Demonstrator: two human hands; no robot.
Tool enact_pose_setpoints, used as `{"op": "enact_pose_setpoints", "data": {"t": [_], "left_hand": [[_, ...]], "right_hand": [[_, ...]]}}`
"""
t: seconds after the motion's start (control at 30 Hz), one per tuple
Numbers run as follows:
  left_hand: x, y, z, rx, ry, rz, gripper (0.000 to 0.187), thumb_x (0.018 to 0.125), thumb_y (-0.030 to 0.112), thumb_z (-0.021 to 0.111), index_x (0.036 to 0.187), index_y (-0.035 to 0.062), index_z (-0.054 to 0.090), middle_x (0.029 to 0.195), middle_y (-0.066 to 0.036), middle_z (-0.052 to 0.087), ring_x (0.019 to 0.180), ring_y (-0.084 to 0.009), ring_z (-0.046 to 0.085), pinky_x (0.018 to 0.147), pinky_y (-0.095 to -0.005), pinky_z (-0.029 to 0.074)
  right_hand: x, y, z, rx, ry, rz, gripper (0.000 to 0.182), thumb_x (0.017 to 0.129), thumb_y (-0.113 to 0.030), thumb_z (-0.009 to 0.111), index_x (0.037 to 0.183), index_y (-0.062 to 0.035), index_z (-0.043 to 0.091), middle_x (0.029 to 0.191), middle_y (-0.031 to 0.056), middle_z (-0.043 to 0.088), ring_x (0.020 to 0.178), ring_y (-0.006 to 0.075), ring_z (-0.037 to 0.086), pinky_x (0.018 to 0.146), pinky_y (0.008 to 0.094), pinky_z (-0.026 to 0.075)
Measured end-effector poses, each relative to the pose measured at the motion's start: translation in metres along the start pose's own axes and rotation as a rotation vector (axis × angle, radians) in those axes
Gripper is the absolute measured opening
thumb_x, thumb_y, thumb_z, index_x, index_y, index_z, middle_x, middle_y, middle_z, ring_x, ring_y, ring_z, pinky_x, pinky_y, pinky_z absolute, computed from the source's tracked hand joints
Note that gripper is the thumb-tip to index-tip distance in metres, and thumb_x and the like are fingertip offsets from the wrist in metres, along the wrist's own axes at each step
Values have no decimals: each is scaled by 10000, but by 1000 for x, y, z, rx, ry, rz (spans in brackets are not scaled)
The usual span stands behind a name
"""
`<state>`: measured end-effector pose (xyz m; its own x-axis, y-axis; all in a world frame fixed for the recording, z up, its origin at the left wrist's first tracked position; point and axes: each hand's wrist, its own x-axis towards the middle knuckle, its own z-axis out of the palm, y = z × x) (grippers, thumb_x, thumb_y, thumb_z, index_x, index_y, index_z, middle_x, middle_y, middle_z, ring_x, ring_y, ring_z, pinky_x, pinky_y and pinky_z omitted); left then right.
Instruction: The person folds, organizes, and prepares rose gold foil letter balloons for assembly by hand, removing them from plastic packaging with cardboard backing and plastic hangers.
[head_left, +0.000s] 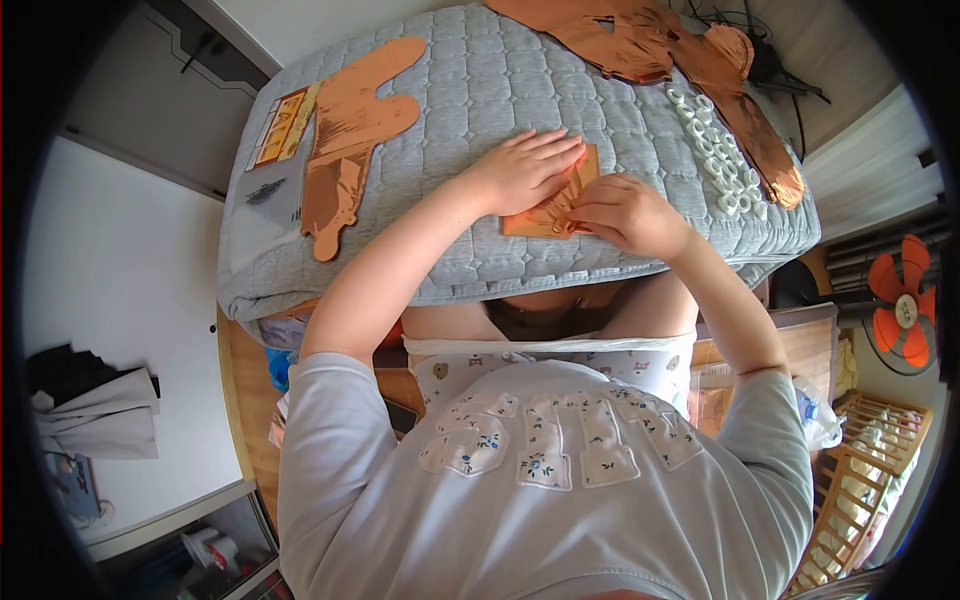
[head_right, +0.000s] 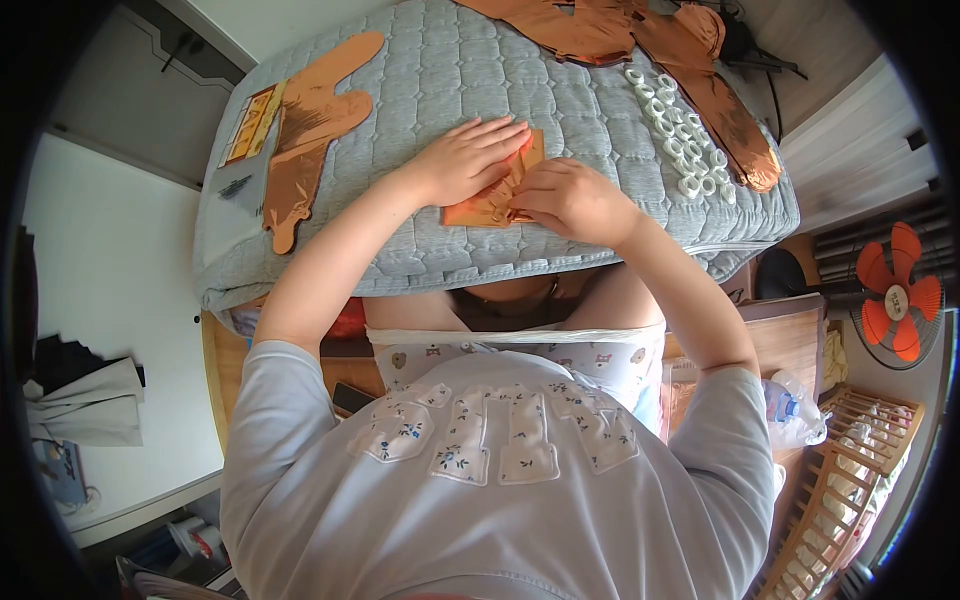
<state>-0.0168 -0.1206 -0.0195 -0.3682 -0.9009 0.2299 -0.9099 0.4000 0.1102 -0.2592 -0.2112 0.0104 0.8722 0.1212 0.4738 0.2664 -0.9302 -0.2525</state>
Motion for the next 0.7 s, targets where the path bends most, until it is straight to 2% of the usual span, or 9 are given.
{"op": "enact_pose_setpoints", "data": {"t": [0.23, 0.3, 0.43, 0.53, 0.6, 0.7], "left_hand": [[0, 7, -3, 28, -29, -43, 562, 1081, 350, 425, 1597, 151, 326, 1658, -77, 325, 1539, -268, 281, 1253, -473, 232], [0, 11, -5, 47, -48, -68, 564, 1080, 317, 421, 1604, 144, 301, 1659, -89, 316, 1545, -268, 262, 1265, -472, 212], [-1, 16, -8, 110, -54, -80, 579, 1078, 288, 423, 1615, 144, 260, 1659, -96, 308, 1549, -271, 249, 1275, -473, 194], [-4, 9, 1, 111, -2, -69, 610, 1066, 267, 441, 1625, 149, 225, 1660, -93, 303, 1553, -265, 235, 1280, -475, 185], [-4, 6, 3, 104, 116, -48, 615, 1043, 262, 449, 1602, 92, 256, 1638, -102, 347, 1530, -283, 295, 1256, -472, 239], [-6, 9, -3, 6, 201, -84, 595, 1015, 198, 503, 1576, 90, 337, 1631, -104, 357, 1522, -293, 307, 1247, -477, 255]], "right_hand": [[5, -8, 7, 118, 116, 139, 151, 853, -32, 723, 1003, -11, 715, 1112, 121, 693, 991, 312, 674, 857, 402, 540], [7, -5, 9, 242, 113, 262, 138, 899, -32, 691, 1031, 6, 689, 1098, 147, 681, 969, 333, 669, 849, 403, 537], [17, -8, 16, 283, 171, 400, 152, 937, -49, 658, 1081, -2, 669, 1091, 161, 674, 949, 341, 664, 846, 398, 533], [25, -7, 16, 272, 167, 417, 162, 949, -70, 642, 1100, -14, 658, 1040, 165, 676, 945, 362, 659, 843, 407, 536], [28, -7, 16, 276, 111, 479, 163, 953, -75, 633, 1104, -17, 650, 1029, 167, 681, 945, 361, 658, 842, 406, 535], [30, -5, 16, 302, 121, 460, 184, 952, -84, 635, 1125, -18, 639, 1039, 171, 687, 946, 366, 660, 844, 413, 533]]}}
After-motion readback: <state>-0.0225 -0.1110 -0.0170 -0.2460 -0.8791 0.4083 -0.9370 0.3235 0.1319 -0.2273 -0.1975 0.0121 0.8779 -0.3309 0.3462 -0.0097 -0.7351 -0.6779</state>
